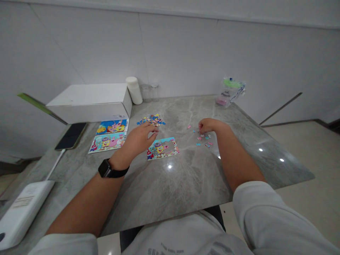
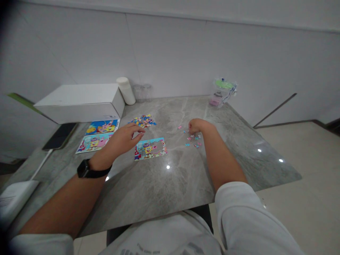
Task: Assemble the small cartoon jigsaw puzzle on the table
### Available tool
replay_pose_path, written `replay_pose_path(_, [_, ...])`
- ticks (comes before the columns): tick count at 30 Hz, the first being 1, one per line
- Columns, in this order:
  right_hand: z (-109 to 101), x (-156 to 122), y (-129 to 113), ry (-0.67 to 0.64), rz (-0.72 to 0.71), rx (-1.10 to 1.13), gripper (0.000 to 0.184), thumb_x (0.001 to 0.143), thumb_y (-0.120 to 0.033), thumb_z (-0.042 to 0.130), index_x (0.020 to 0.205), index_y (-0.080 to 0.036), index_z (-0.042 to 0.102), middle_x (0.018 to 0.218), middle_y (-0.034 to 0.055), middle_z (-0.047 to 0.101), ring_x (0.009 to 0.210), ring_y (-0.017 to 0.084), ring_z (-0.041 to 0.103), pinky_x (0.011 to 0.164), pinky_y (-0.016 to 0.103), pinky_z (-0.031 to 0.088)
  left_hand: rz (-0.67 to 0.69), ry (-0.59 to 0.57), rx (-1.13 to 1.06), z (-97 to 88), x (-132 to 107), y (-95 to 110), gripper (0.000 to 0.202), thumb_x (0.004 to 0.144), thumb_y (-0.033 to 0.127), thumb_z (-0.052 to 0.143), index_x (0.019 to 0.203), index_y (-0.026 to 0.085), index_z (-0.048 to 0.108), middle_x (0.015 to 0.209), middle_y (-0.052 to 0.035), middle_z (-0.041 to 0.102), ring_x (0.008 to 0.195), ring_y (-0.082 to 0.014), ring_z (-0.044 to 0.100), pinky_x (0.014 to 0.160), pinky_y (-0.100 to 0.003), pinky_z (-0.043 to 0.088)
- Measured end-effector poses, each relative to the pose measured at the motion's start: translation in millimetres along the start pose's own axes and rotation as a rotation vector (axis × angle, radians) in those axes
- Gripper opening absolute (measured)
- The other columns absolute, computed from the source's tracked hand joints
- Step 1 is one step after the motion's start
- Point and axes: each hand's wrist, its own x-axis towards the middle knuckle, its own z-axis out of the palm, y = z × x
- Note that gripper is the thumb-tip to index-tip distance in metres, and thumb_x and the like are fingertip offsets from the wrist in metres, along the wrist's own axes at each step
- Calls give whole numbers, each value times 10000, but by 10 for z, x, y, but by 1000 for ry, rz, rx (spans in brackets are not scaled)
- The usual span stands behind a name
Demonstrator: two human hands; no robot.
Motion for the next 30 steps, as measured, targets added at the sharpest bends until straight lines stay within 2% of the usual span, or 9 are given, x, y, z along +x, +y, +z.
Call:
replay_pose_path(3, [-62, -48, -50, 117, -99, 92, 152, 830, -194, 720, 963, -180, 790, 936, 66, 798, 848, 198, 696, 727, 264, 467, -5, 7, -23, 6, 2, -4, 253, 1000, 318, 537, 1064, 199, 752, 1074, -86, 728, 984, -241, 664, 961, -395, 530])
replay_pose_path(7, [-97, -155, -360, 286, -412, 413, 174, 887, -299, 669, 993, -190, 754, 957, 51, 778, 873, 186, 680, 783, 264, 493, -12, 16, -101, 24, 9, 2, 241, 983, 330, 580, 1058, 194, 764, 1008, -62, 731, 843, -200, 631, 876, -364, 516])
replay_pose_path(10, [-39, -244, -708, 258, -657, 652, 230, 895, -400, 662, 973, -202, 748, 925, 43, 760, 881, 193, 674, 819, 301, 516, -53, 19, -194, 17, 19, 40, 228, 966, 357, 618, 1026, 208, 780, 947, -38, 732, 753, -166, 590, 778, -327, 484])
replay_pose_path(13, [61, -310, -1006, 210, -788, 790, 273, 882, -464, 691, 964, -209, 748, 881, 29, 739, 828, 184, 656, 785, 315, 514, -83, -30, -306, 4, 31, 85, 221, 945, 381, 650, 983, 211, 787, 932, -30, 746, 756, -156, 590, 721, -302, 451])
replay_pose_path(17, [164, -338, -1211, 181, -830, 951, 300, 835, -475, 772, 968, -214, 709, 824, -2, 695, 771, 161, 630, 730, 298, 513, -91, -91, -395, 23, 43, 104, 208, 921, 383, 663, 906, 207, 774, 872, -19, 752, 732, -148, 595, 682, -291, 426])
replay_pose_path(24, [208, -332, -1300, 199, -823, 1085, 335, 817, -449, 804, 1021, -215, 679, 832, -3, 693, 768, 153, 640, 728, 295, 527, -112, -145, -478, 97, 38, 111, 218, 896, 382, 661, 830, 191, 744, 767, -12, 719, 679, -142, 577, 633, -285, 399])
replay_pose_path(27, [206, -366, -1319, 323, -812, 1082, 289, 892, -448, 716, 1070, -224, 674, 900, 17, 710, 792, 163, 649, 719, 301, 528, -171, -118, -547, 137, 48, 88, 245, 883, 420, 670, 824, 192, 737, 758, -8, 700, 683, -142, 569, 629, -279, 398])
replay_pose_path(30, [192, -432, -1330, 561, -812, 983, 210, 932, -398, 667, 1070, -240, 669, 1011, 43, 715, 857, 180, 660, 746, 320, 537, -250, -58, -651, 174, 66, 46, 286, 866, 471, 681, 823, 193, 726, 761, -4, 681, 697, -143, 565, 640, -277, 405])
